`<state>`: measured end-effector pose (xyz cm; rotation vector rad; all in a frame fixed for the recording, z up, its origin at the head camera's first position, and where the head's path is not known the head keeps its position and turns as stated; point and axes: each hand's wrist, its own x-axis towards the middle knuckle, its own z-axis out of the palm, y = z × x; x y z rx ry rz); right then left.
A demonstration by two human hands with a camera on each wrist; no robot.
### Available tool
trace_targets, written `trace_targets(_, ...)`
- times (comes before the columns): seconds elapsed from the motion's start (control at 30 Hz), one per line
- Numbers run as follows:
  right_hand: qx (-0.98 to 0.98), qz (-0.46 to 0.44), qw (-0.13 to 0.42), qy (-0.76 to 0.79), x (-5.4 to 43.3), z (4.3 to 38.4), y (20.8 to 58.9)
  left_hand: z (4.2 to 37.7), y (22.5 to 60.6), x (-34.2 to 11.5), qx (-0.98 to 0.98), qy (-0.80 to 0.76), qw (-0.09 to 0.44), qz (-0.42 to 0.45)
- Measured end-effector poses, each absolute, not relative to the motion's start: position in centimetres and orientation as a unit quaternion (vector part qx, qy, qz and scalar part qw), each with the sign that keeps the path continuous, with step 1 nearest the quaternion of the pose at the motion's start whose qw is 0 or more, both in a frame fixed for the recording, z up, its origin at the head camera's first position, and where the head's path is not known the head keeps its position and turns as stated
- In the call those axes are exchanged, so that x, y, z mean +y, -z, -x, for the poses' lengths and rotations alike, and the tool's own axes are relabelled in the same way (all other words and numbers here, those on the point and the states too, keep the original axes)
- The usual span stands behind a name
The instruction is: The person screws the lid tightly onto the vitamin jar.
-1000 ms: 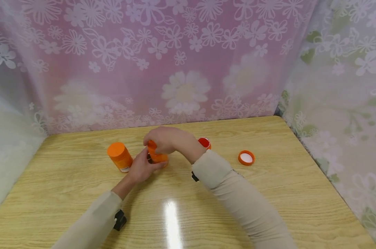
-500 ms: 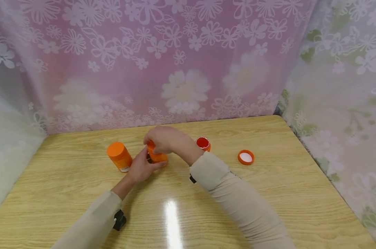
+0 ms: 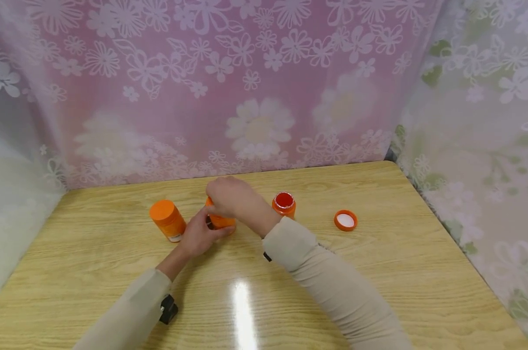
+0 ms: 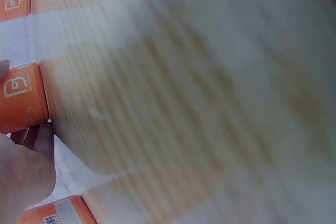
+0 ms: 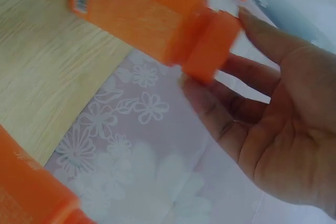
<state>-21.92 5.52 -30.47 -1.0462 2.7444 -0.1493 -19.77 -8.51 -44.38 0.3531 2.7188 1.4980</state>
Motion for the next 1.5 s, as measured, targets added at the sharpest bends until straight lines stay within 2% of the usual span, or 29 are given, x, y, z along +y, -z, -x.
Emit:
trace_targets(0.3,0.957,0.284,0.046,0.035,5.0,21.5,31.3,19.7,44.3,-8.5,0.874,-0.474,0.010,-0.105)
trace_targets(0.5,0.966,0.251,0.052,0.023,5.2,21.1,31.8,19.6,44.4,-8.4,0.876,-0.472,0.010,-0.103)
trace_targets(0.6,0.954,0.288,0.073,0.028,6.0,21.5,31.7,19.6,44.5,-8.3,0.873,-0.474,0.013,-0.111)
trace_targets(0.8,0.884,0.438,0.144,0.075,7.4,23.0,30.4,19.8,44.5,-8.2,0.876,-0.472,0.014,-0.102)
trace_targets(0.93,0.877,0.440,0.169,0.094,7.3,23.3,30.1,19.8,44.4,-8.3,0.880,-0.465,0.011,-0.097)
trace_targets(1.5,0.964,0.260,0.051,0.025,4.7,20.9,31.3,19.7,44.4,-8.4,0.870,-0.480,0.010,-0.110)
